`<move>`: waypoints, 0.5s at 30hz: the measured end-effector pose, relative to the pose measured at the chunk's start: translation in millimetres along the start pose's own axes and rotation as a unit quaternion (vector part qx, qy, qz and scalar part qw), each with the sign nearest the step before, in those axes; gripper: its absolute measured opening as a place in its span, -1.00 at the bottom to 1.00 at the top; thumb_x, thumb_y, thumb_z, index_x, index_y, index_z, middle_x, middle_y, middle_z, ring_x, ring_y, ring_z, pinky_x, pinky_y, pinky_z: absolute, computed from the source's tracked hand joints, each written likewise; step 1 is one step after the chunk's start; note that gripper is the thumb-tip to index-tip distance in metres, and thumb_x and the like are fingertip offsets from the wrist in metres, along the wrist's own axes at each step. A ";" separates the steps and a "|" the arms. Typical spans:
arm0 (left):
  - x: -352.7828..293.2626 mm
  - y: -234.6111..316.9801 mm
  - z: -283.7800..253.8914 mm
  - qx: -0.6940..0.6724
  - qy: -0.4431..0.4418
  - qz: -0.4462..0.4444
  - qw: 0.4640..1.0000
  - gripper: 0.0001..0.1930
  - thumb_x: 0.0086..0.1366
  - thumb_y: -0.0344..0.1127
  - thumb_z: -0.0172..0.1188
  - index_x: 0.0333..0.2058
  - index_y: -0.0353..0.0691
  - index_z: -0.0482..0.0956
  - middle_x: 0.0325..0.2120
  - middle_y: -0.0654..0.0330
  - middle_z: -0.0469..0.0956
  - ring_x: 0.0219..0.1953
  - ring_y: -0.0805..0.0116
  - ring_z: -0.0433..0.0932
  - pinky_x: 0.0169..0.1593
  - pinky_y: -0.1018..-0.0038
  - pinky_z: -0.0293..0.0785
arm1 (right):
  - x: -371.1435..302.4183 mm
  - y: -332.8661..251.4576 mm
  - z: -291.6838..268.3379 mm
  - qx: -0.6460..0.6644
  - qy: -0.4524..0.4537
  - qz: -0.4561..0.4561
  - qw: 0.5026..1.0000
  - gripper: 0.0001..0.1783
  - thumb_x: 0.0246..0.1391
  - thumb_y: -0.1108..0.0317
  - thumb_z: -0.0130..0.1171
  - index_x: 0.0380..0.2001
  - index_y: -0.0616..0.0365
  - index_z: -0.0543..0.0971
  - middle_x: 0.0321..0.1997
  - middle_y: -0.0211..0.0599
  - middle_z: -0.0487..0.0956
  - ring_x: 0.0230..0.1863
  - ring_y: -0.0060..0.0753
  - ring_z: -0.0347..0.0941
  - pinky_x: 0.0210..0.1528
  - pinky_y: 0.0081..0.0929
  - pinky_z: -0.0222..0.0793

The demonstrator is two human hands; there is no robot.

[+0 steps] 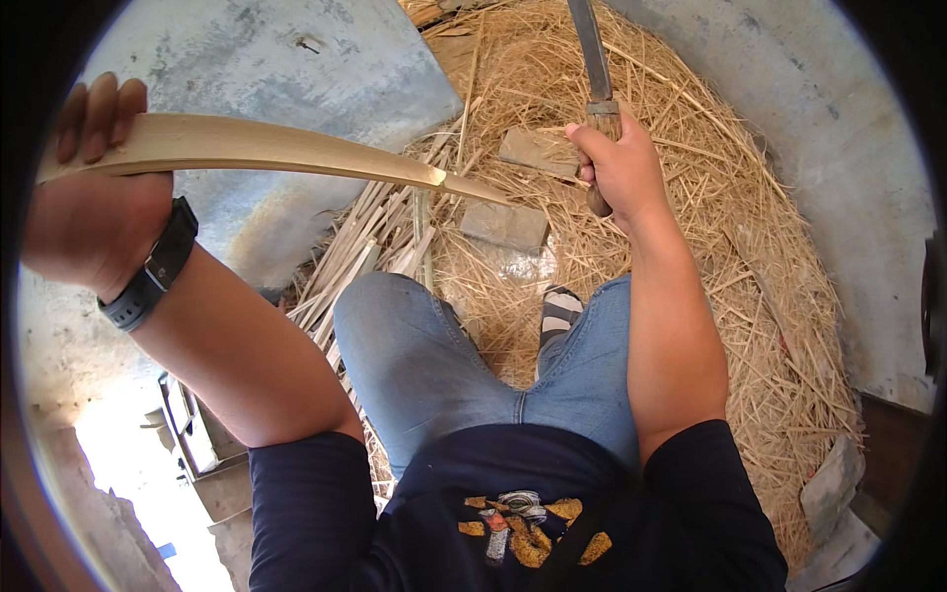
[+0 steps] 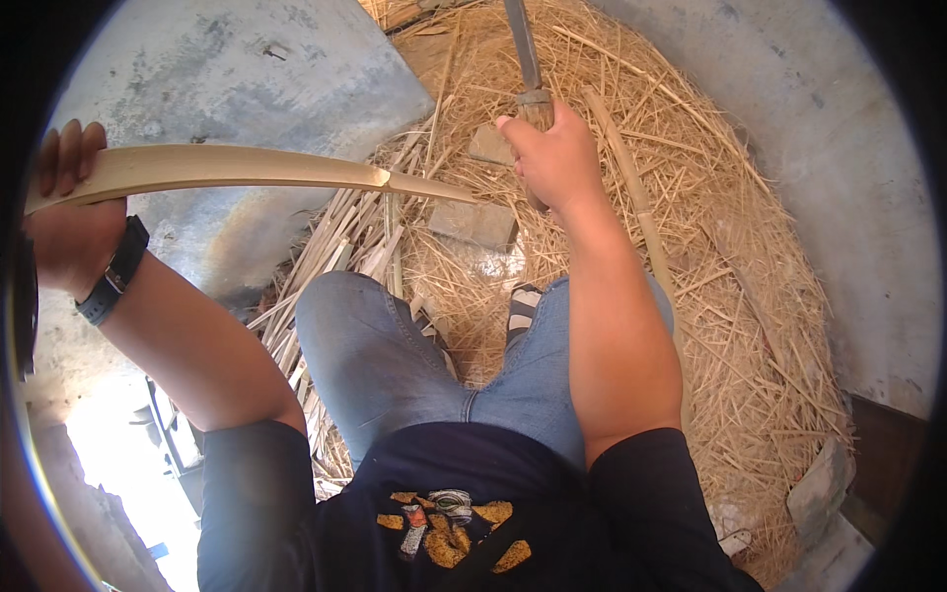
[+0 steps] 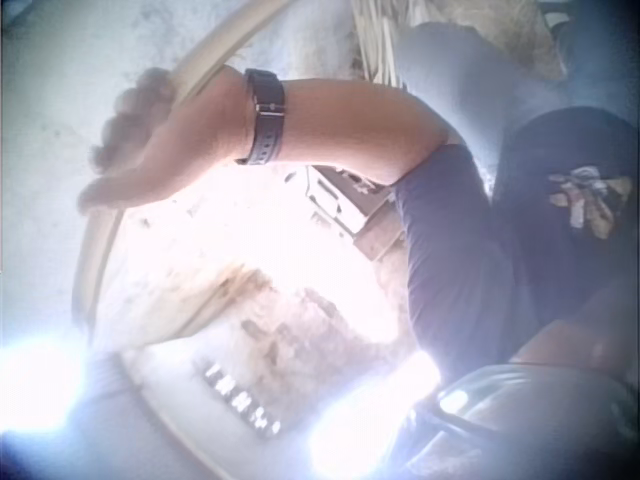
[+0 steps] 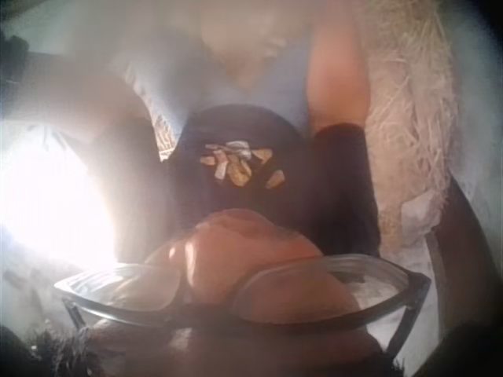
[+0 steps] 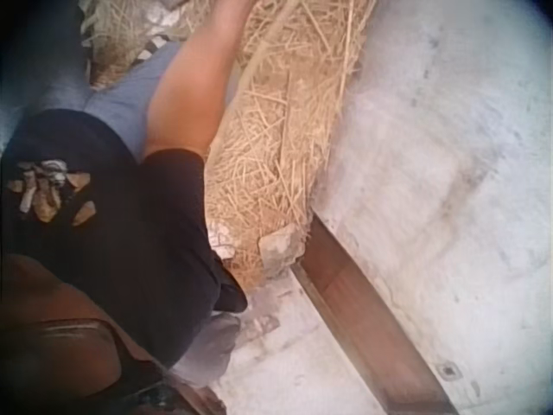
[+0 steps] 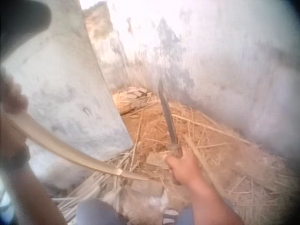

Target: The person sits on a straw-covered floor and uses a machete to split long bamboo poles into thin strips. They hold the bamboo with one hand and repeatedly strike it with the machete to separate the material, accumulating a pile of split bamboo strips.

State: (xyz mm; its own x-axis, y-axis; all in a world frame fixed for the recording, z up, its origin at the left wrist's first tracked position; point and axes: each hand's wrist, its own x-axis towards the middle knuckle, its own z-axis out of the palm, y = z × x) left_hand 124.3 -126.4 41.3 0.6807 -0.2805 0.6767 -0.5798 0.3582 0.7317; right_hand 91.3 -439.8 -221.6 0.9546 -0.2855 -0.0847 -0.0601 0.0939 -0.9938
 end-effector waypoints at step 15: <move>-19.9 -45.3 27.7 0.102 0.167 0.074 0.978 -0.73 0.37 -0.18 -0.07 -0.51 -0.13 0.27 -0.69 0.31 0.14 -0.66 0.46 0.08 -0.50 0.44 0.09 | -42.2 -10.4 61.6 -0.056 -0.071 -0.023 0.996 -0.68 0.02 0.20 0.23 -0.29 0.23 0.48 -0.48 -0.33 0.51 -0.46 -0.45 0.44 -0.35 -0.39 0.39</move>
State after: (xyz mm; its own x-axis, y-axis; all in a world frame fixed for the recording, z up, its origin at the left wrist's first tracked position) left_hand 124.6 -161.7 -3.1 0.6707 0.0808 0.7373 -0.7376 0.1778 0.6514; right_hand 69.7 -370.0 -203.2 0.9882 -0.1490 -0.0362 -0.0403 -0.0247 -0.9989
